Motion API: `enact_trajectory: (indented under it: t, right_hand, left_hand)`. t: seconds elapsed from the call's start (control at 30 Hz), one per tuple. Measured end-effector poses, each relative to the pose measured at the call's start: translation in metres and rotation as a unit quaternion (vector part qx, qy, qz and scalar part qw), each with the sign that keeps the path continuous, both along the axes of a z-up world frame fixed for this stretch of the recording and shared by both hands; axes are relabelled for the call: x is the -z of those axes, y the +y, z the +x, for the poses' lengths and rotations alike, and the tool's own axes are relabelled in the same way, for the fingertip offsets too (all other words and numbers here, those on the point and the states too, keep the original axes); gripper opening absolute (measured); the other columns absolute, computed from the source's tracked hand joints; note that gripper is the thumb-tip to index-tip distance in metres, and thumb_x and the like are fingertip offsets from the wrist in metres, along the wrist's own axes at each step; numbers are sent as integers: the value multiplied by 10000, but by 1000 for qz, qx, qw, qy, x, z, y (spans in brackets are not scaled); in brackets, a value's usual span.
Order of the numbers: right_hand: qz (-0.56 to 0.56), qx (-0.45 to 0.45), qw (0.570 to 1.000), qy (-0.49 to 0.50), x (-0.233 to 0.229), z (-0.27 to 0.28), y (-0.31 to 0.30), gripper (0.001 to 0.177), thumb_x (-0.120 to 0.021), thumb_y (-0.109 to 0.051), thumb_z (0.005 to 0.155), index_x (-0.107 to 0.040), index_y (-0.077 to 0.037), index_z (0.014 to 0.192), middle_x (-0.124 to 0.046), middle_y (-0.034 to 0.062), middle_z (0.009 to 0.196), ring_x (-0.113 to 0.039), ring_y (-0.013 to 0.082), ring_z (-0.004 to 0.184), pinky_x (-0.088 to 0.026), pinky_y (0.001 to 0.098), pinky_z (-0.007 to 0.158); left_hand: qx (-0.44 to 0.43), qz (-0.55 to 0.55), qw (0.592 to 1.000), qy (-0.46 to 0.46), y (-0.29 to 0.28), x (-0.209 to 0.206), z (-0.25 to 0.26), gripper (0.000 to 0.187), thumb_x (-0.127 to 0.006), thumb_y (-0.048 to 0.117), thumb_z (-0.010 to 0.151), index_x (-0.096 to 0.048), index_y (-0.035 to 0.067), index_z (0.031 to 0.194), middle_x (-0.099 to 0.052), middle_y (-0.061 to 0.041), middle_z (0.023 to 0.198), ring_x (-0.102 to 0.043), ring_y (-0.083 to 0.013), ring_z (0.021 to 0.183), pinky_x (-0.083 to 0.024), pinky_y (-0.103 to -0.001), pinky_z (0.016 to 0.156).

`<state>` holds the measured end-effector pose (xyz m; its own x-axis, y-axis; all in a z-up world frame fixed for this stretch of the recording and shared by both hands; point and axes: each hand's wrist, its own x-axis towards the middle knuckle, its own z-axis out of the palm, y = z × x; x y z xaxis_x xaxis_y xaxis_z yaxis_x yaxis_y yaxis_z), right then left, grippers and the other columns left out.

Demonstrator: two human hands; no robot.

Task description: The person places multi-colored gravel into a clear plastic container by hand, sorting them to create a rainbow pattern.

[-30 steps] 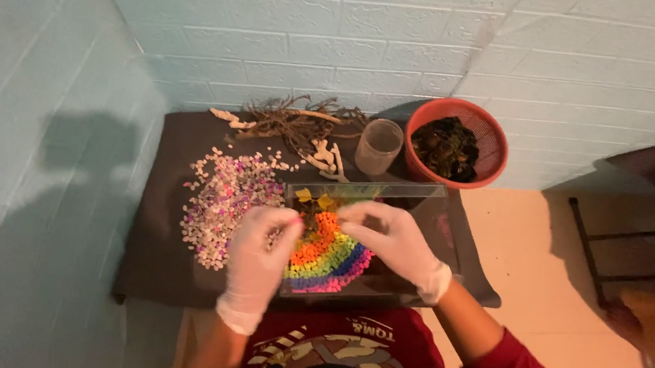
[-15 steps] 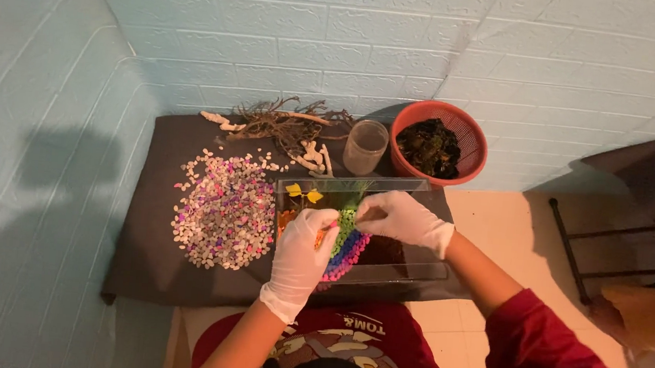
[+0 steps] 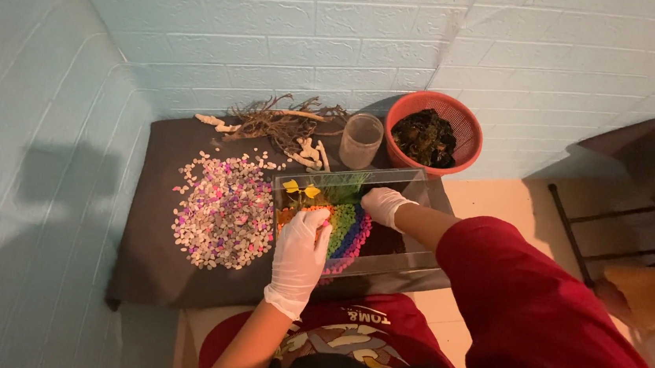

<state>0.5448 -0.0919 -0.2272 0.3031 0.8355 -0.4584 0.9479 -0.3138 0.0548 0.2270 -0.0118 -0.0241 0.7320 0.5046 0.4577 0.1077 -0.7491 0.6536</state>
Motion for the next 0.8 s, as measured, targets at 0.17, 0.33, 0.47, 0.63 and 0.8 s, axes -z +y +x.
enact_trajectory:
  t: [0.17, 0.33, 0.47, 0.63, 0.8]
  right_hand:
    - [0, 37, 999, 19, 5, 1, 7, 155, -692, -150, 867, -766, -58, 966, -773, 207, 930, -765, 404, 909, -641, 494, 719]
    - [-17, 66, 997, 28, -7, -6, 6, 164, -651, -129, 875, -769, -48, 955, -779, 216, 974, -761, 415, 946, -637, 501, 743]
    - [12, 65, 997, 33, -14, -10, 0, 116, -706, -154, 851, -780, -117, 932, -783, 186, 983, -754, 412, 974, -633, 474, 793]
    - [24, 59, 998, 12, -30, -21, -3, 92, -721, -168, 850, -769, -150, 927, -785, 151, 982, -763, 379, 968, -634, 448, 812]
    - [55, 57, 997, 15, -26, -20, -7, 135, -670, -161, 874, -742, -91, 965, -776, 209, 955, -755, 428, 937, -626, 508, 796]
  left_hand:
    - [0, -3, 1000, -5, 0, 3, 0, 147, -669, 157, 1004, -638, 145, 1147, -641, -41, 935, -693, -253, 894, -584, -339, 777]
    - [-1, -10, 1000, -5, 1, 6, 0, 141, -667, 183, 1008, -635, 145, 1139, -637, -45, 939, -692, -257, 914, -575, -352, 790]
    - [-4, -5, 1000, 1, 2, 7, -1, 143, -659, 177, 1014, -630, 161, 1153, -635, -32, 940, -690, -240, 899, -580, -333, 795]
    - [-1, -5, 1000, 3, 1, 7, -1, 131, -656, 175, 1018, -631, 154, 1145, -625, -28, 928, -685, -229, 873, -574, -332, 786]
    - [5, -9, 1000, -10, 3, 10, 0, 126, -664, 161, 1010, -646, 164, 1135, -632, -27, 927, -678, -235, 860, -587, -336, 789]
